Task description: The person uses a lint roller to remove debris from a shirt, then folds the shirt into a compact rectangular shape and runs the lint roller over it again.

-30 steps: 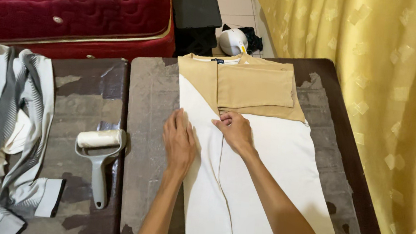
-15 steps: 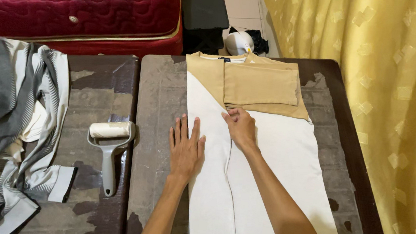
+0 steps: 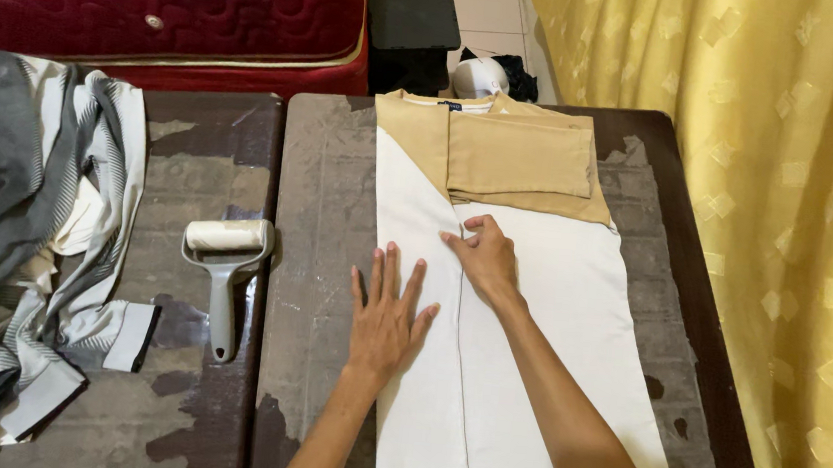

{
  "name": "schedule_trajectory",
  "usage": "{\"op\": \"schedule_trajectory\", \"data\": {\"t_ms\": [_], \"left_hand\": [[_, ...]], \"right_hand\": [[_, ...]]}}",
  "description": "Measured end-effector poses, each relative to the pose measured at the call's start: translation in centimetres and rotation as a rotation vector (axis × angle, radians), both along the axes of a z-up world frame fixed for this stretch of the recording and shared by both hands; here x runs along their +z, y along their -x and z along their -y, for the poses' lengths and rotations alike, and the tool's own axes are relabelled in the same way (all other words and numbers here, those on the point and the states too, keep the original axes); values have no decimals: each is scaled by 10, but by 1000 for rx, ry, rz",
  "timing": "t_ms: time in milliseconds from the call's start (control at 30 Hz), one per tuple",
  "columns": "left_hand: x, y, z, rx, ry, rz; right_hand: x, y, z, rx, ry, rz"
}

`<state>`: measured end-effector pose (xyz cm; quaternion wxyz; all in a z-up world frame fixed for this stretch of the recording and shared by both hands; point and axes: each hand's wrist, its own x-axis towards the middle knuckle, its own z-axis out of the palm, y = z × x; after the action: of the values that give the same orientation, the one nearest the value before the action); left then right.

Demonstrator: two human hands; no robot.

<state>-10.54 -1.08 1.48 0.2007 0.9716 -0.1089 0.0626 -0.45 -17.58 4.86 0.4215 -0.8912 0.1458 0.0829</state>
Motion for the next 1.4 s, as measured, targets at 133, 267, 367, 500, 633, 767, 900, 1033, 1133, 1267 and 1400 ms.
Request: {"op": "schedule_trajectory", "data": {"t_ms": [133,267,367,500,633,767,900,1033,1133,1267,1400], "left_hand": [[3,21,11,-66,-67,-2],[0,39,20,-117,-28,6],[-3,50,21,-134,3,-46],[-10,64,16,-127,80,-56],[-17,89,6,-101,36,-55],[-17,114,0,-119,-39,-24],[-16,131,-3,-142,-69,-4],[-17,148,0,-154,-84,-5],[-17,159,3,-175,-99,54],[-19,176,6,-218,-71,94],[-13,191,3,-278,17,-72]], "right_hand": [[-16,11,6,61,-2,22],[-21,16,9,10,-28,68],[-12,25,11,21,-13,19],[-4,39,14,90,43,-5],[-12,59,15,110,84,-71],[-17,67,18,87,55,-39],[-5,79,19,66,30,-23],[9,105,15,108,73,-88],[11,120,10,100,82,-148],[7,128,8,47,46,-161],[6,144,6,54,51,-153]]}}
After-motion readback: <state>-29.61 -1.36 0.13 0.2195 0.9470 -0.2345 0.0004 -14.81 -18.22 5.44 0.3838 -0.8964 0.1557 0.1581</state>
